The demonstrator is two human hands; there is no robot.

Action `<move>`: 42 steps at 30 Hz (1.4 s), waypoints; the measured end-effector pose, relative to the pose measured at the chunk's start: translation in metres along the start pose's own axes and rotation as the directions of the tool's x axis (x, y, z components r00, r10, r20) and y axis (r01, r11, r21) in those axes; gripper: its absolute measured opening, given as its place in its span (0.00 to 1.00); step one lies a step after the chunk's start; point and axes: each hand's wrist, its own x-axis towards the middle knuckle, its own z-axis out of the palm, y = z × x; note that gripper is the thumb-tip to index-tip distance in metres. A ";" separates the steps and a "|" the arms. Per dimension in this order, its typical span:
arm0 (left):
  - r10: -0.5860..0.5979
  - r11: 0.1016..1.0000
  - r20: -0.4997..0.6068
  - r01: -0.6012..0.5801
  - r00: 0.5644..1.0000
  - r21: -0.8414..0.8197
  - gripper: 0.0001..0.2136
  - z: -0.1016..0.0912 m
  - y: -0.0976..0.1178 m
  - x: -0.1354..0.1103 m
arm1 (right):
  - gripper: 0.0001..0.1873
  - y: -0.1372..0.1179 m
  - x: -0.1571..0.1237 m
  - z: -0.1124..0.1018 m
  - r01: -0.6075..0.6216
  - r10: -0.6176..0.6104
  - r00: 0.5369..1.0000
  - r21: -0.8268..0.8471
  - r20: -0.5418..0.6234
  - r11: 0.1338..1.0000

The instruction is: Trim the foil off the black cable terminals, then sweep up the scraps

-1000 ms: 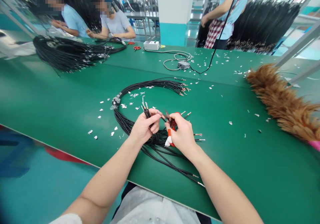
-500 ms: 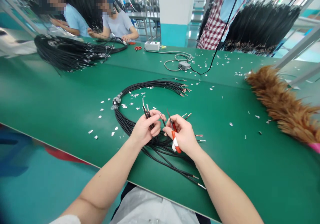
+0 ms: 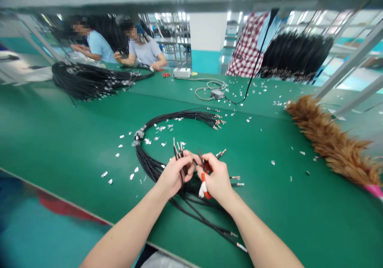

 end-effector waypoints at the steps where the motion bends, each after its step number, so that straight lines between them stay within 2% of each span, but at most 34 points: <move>1: -0.022 1.000 0.004 0.022 1.000 -0.018 0.09 0.000 0.000 -0.001 | 0.07 0.000 0.002 -0.002 -0.005 0.005 1.000 -0.018 0.022 1.000; 3: -0.013 0.999 0.000 0.013 1.000 -0.030 0.08 -0.001 -0.001 -0.001 | 0.09 -0.002 0.012 -0.008 -0.034 0.032 0.995 0.017 0.096 0.999; 6: 0.013 1.000 -0.018 -0.014 1.000 -0.023 0.07 -0.001 -0.002 0.000 | 0.15 -0.015 0.042 -0.020 -0.088 0.078 0.975 0.036 0.207 0.996; 7: 0.000 0.999 -0.015 0.000 1.000 -0.032 0.06 -0.001 -0.003 0.001 | 0.17 -0.022 0.056 -0.024 -0.087 0.090 0.965 -0.022 0.245 0.996; 9: -0.051 0.996 0.010 0.051 0.999 -0.069 0.07 0.000 -0.003 0.002 | 0.21 -0.038 0.087 -0.027 -0.028 0.111 0.934 -0.240 0.340 0.970; 12: -0.094 0.983 0.007 0.094 0.996 -0.158 0.08 -0.001 -0.005 0.005 | 0.24 -0.065 0.138 -0.019 0.106 0.124 0.934 -0.590 0.336 0.800; 13: -0.098 0.977 -0.017 0.093 0.995 -0.190 0.09 -0.001 -0.006 0.006 | 0.23 -0.073 0.155 -0.012 0.130 0.117 0.943 -0.670 0.311 0.731; 15: -0.110 0.966 -0.059 0.093 0.992 -0.240 0.09 0.000 -0.007 0.007 | 0.21 -0.086 0.185 0.007 0.157 0.089 0.955 -0.734 0.284 0.661; 19: -0.139 0.955 -0.062 0.117 0.988 -0.271 0.08 0.004 -0.010 0.010 | 0.16 -0.095 0.229 0.059 0.203 0.080 0.946 -0.767 0.314 0.608; 24: -0.224 0.923 -0.085 0.183 0.971 -0.340 0.09 0.008 -0.013 0.015 | 0.15 -0.096 0.259 0.116 0.235 0.101 0.926 -0.765 0.364 0.600; 27: -0.256 0.906 -0.087 0.208 0.963 -0.368 0.09 0.008 -0.016 0.018 | 0.15 -0.100 0.273 0.133 0.248 0.086 0.921 -0.742 0.380 0.622; 29: -0.246 0.901 -0.087 0.195 0.965 -0.388 0.09 0.008 -0.019 0.020 | 0.14 -0.102 0.277 0.136 0.265 0.059 0.917 -0.713 0.395 0.649; 32: -0.198 0.912 -0.078 0.154 0.977 -0.379 0.08 0.008 -0.022 0.021 | 0.12 -0.100 0.272 0.126 0.305 0.003 0.901 -0.639 0.434 0.706; 34: -0.161 0.924 -0.065 0.128 0.985 -0.360 0.07 0.009 -0.023 0.021 | 0.10 -0.095 0.260 0.109 0.315 -0.018 0.890 -0.587 0.455 0.746; 38: -0.153 0.935 -0.051 0.128 0.987 -0.332 0.07 0.011 -0.020 0.020 | 0.09 -0.075 0.218 0.056 0.262 -0.006 0.898 -0.522 0.440 0.812; 42: -0.202 0.934 -0.098 0.162 0.974 -0.318 0.08 0.010 -0.012 0.019 | 0.16 -0.055 0.161 -0.002 0.075 0.063 0.940 -0.383 0.335 0.921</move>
